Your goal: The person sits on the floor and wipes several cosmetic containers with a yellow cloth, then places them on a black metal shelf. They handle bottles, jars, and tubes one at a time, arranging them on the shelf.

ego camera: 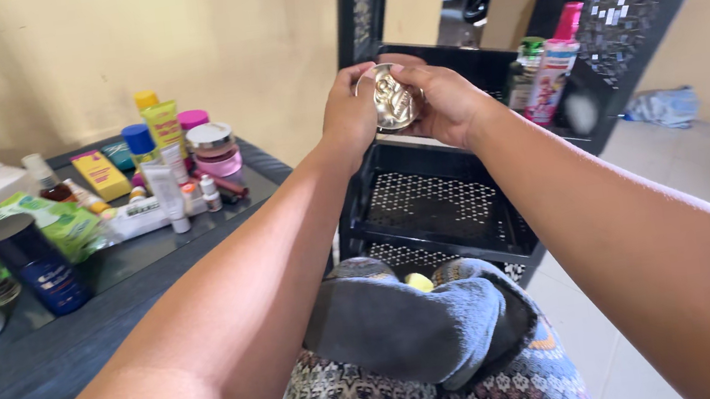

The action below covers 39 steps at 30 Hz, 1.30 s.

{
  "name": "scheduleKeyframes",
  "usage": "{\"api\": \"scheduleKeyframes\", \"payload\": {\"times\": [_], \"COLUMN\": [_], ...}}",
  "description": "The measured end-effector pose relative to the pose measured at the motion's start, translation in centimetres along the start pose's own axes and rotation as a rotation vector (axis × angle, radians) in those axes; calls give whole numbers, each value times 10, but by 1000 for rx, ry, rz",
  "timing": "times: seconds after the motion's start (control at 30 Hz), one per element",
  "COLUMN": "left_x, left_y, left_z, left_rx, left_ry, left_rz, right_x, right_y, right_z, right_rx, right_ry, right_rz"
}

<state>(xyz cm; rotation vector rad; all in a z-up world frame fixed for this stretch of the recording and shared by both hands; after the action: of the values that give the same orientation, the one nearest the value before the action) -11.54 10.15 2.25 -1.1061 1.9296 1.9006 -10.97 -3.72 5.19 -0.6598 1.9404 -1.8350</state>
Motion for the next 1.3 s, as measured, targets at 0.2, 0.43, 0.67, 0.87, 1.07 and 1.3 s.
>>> {"api": "scheduleKeyframes", "payload": {"times": [0.2, 0.43, 0.67, 0.87, 1.07, 1.3], "left_x": [33, 164, 210, 181, 64, -47], "left_y": [-35, -15, -17, -32, -15, 22], "left_z": [-34, -59, -74, -81, -80, -47], "left_rx": [-44, -401, -577, -291, -98, -361], "left_ry": [-257, -1378, -1683, -1571, -864, -100], "left_rz": [432, 787, 761, 701, 574, -1], "right_x": [23, 31, 36, 27, 13, -1], "right_y": [6, 9, 23, 19, -3, -21], "right_z": [62, 101, 109, 122, 137, 139], "right_rx": [-133, -160, -197, -177, -165, -89], "right_ry": [143, 274, 346, 368, 397, 402], "right_rz": [36, 36, 4, 31, 141, 188]}}
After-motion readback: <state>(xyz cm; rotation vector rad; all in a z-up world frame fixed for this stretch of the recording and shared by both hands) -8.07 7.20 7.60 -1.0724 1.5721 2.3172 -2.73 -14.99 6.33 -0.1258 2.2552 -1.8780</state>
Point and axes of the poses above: each hand's wrist, its own x-axis away from the middle knuckle, its own z-axis out of the back of the hand, y = z × x, the point moved 8 cm from there along -x, towards the middle knuckle, and after that the axes turned 9 degrees about -z, right-handed, at the moved point
